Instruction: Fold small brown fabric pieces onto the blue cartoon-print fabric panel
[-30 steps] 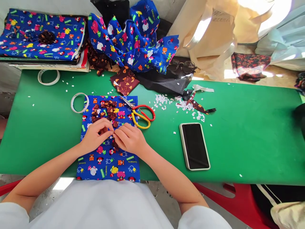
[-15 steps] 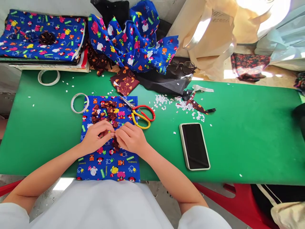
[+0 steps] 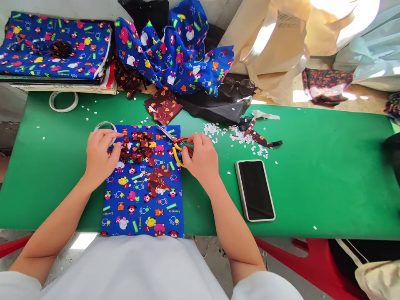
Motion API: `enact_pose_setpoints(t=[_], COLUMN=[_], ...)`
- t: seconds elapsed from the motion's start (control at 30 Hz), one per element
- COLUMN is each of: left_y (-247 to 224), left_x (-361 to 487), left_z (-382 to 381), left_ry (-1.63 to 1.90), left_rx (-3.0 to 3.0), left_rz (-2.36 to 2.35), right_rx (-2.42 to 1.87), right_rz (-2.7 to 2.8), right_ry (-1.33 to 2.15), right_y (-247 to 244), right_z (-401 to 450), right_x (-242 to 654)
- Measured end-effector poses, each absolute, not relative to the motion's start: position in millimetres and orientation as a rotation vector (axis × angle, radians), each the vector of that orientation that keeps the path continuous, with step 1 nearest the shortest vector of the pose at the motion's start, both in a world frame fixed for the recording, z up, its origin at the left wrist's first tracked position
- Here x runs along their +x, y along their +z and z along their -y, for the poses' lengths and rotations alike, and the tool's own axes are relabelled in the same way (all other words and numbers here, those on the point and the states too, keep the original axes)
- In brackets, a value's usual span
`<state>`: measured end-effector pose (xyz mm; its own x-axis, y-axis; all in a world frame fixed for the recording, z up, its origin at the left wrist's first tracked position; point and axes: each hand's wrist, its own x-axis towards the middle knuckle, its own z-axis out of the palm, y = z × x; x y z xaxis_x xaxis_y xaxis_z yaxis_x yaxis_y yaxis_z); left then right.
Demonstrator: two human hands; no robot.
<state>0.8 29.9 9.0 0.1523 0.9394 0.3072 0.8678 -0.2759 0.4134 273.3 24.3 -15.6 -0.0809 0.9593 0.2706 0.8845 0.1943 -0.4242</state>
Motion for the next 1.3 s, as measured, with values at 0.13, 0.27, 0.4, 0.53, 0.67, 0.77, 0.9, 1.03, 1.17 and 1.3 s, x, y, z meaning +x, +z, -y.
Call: enact_pose_setpoints(t=[0.13, 0.27, 0.4, 0.53, 0.67, 0.77, 0.9, 1.03, 1.17, 1.3], left_y=[8, 6, 9, 16, 20, 20, 20, 24, 26, 24], left_x=[-7, -11, -11, -7, 3, 10, 16, 21, 26, 28], left_z=[-31, -32, -34, -32, -24, -17, -7, 0, 4, 3], left_ry=[0.575, 0.315, 0.363, 0.762, 1.07, 1.106, 1.146, 1.137, 1.096, 1.115], left_rx=[2.228, 2.201, 2.182, 2.121, 1.923, 1.829, 1.767, 1.701, 1.612, 1.552], left_rz=[-2.037, -2.075, -2.08, -1.947, -1.653, -1.488, -1.363, -1.282, -1.262, -1.224], right_rx=[-1.857, -1.833, -1.843, -1.879, -1.85, -1.817, -1.689, -1.489, -1.415, -1.397], right_rz=[2.064, 2.122, 2.118, 2.007, 1.894, 1.85, 1.876, 1.947, 1.994, 2.005], right_ry=[0.279, 0.243, 0.259, 0.214, 0.121, 0.113, 0.139, 0.092, 0.056, -0.012], right_y=[-10, -10, -15, -20, -18, -15, -12, -13, -15, -16], right_z=[-22, -20, -21, -23, -23, -21, -14, -7, -4, -5], right_x=[274, 271, 272, 272, 271, 267, 261, 255, 254, 254])
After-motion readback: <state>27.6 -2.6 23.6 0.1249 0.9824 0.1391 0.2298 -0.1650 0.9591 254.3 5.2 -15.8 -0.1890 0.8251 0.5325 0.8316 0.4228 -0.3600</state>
